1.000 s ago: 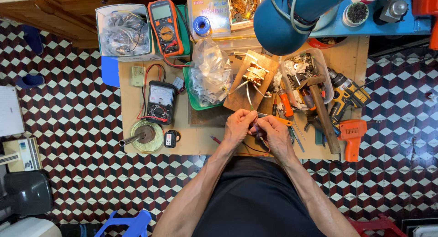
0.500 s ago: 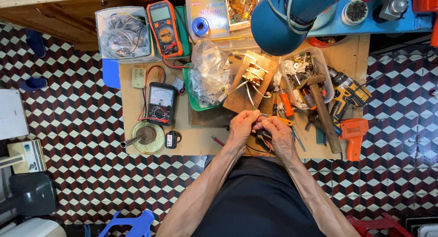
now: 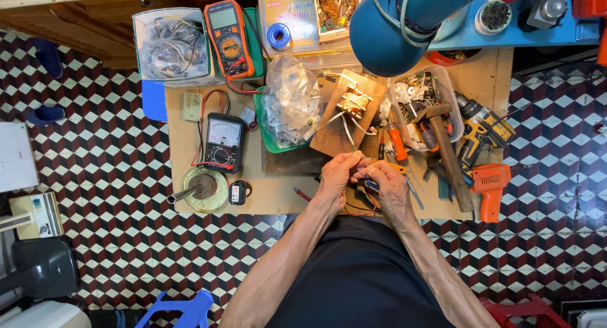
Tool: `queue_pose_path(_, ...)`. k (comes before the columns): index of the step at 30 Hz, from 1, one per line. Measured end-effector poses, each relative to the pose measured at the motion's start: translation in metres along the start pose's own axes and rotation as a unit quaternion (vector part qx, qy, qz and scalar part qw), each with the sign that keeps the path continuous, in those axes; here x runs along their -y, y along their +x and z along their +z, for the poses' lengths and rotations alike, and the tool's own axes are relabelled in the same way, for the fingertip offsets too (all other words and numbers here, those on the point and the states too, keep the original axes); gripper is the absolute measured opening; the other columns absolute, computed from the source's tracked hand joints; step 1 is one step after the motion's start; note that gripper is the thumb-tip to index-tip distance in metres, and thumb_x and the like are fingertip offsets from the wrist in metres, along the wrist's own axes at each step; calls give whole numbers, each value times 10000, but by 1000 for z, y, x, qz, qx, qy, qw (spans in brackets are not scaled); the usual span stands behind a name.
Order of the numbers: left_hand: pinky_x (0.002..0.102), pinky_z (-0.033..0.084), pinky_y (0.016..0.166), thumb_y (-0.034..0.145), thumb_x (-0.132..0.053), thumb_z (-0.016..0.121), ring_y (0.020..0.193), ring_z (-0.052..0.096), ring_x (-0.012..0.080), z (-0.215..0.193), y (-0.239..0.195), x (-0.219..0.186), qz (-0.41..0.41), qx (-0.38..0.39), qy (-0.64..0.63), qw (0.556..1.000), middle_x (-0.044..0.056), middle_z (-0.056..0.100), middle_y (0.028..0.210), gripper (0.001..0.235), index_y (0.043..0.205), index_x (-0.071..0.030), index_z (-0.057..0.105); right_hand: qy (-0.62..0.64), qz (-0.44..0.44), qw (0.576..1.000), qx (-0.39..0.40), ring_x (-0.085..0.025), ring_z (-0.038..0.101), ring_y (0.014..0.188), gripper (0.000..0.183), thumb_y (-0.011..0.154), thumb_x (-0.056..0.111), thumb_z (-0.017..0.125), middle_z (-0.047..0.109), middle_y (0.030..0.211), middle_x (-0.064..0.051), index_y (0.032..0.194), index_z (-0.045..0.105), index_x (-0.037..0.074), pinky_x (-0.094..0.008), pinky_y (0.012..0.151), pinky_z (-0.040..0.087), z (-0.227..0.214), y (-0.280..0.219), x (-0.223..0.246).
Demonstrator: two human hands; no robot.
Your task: The person opens a plastic bag and removes small electronic components. They then connect wires to a small circuit board and repeatedly adjust the connections under a work lamp.
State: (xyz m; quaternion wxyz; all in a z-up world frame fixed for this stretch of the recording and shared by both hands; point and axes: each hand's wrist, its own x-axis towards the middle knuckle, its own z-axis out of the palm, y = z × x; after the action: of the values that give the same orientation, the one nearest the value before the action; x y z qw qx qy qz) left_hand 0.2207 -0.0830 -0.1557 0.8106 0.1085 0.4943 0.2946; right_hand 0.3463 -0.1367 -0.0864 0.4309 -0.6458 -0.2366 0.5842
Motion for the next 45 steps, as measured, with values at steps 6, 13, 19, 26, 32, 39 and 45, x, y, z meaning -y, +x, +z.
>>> queue_pose_path(6,180,405,562,964,-248,705,710,639,64,-2,6,1,-13,3,-5,1000,94,761,1002,243,1089,-45,659,4,-14,1000,2,-102,681,903,241,1013,181,556,753,965,-67,995,694,-16,-249,866,543,7,-9,14)
queue_pose_path(13,269,527,742,925,-352,715,849,654,109,-5,-1,-24,-75,27,-58,995,78,751,1150,415,1220,-64,669,-15,-43,999,-2,-104,645,868,235,1030,197,538,712,967,-68,1017,683,12,-251,798,532,18,-17,23)
queue_pose_path(19,289,555,842,935,-372,695,907,705,108,-2,-21,-32,-98,63,-46,992,59,747,1124,435,1238,-59,689,133,17,990,-48,-152,693,810,237,1051,223,504,715,925,-106,1050,595,4,-282,760,562,12,-4,17)
queue_pose_path(26,231,397,619,1021,-389,653,667,498,69,8,-38,-30,-63,135,-5,989,-52,571,744,403,1253,-67,728,63,55,997,3,-157,670,743,284,1041,265,536,678,838,-83,1015,623,-4,-297,728,575,8,-3,8)
queue_pose_path(32,266,485,664,1004,-366,591,680,588,133,14,-50,-38,-42,119,30,992,11,614,795,430,1234,-22,708,33,54,998,-10,-93,578,729,358,1068,306,498,657,803,-39,1019,685,5,-228,701,506,3,-11,8)
queue_pose_path(39,278,560,771,999,-320,596,772,642,129,8,-48,-31,-24,122,-12,992,56,702,947,406,1208,16,684,-41,18,999,-1,-60,549,734,259,1006,224,579,682,841,-3,1050,722,13,-207,661,452,3,-13,8)
queue_pose_path(45,248,522,658,1038,-343,659,701,583,109,1,-30,-7,15,73,13,997,56,630,860,311,1030,-32,656,-41,-3,999,18,-85,557,766,259,1011,199,564,652,857,-34,1080,730,14,-237,722,479,6,-14,8)
